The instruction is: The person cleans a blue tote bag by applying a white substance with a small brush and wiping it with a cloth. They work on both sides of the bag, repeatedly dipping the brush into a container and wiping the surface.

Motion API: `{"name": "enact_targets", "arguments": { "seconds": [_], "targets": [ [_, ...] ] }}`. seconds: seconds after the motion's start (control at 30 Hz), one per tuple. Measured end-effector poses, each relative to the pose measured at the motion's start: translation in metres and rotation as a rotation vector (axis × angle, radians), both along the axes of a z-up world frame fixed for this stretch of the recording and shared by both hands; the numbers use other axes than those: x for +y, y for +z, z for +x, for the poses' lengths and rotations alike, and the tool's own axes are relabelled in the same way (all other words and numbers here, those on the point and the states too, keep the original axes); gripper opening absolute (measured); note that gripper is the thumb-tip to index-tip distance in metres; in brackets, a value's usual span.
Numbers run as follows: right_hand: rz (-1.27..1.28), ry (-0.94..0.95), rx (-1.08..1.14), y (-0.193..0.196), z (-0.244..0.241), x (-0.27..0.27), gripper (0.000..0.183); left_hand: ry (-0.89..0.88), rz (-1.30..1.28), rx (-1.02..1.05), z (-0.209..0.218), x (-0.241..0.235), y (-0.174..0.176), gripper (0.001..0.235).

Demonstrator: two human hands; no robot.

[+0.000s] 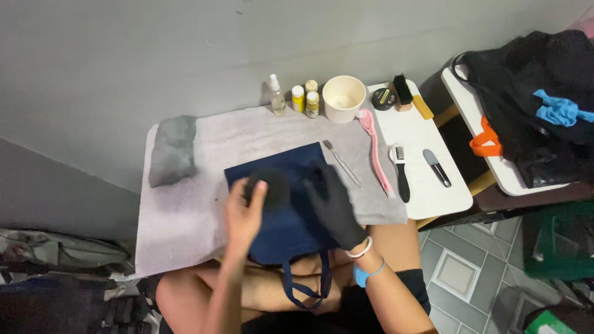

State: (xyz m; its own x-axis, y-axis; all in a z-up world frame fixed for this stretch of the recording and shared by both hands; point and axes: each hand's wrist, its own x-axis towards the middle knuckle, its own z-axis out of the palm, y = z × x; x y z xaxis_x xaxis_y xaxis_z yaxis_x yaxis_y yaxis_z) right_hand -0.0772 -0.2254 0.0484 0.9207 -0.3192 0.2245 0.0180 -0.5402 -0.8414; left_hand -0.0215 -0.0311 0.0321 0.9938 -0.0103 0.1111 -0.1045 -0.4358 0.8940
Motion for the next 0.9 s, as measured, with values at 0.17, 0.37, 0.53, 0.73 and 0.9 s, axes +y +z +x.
{"name": "enact_targets", "arguments": {
  "seconds": [0.17,0.37,0.53,0.73,0.9],
  "targets": [
    [-0.423,-0.105,0.100,-0.038,0.003,-0.053,0.033,0.162,-0.070,-0.208,0.087,0.037,0.001,0.031],
    [-0.569,-0.110,0.176,-0.059,0.010,-0.069,0.039,0.297,0.094,-0.241,0.140,0.031,-0.038,0.072],
    [-0.697,-0.112,0.264,-0.098,0.033,-0.085,0.045,0.027,0.400,-0.698,0.074,-0.050,-0.025,0.048],
    [-1.083,-0.499,0.143,-0.037,0.045,-0.116,0.048,-0.114,0.623,-0.588,0.039,-0.070,-0.035,0.040],
    [-0.668,-0.195,0.207,0.006,0.109,-0.191,0.024,-0.154,0.645,-0.322,0.034,-0.074,-0.023,0.055]
  ]
}}
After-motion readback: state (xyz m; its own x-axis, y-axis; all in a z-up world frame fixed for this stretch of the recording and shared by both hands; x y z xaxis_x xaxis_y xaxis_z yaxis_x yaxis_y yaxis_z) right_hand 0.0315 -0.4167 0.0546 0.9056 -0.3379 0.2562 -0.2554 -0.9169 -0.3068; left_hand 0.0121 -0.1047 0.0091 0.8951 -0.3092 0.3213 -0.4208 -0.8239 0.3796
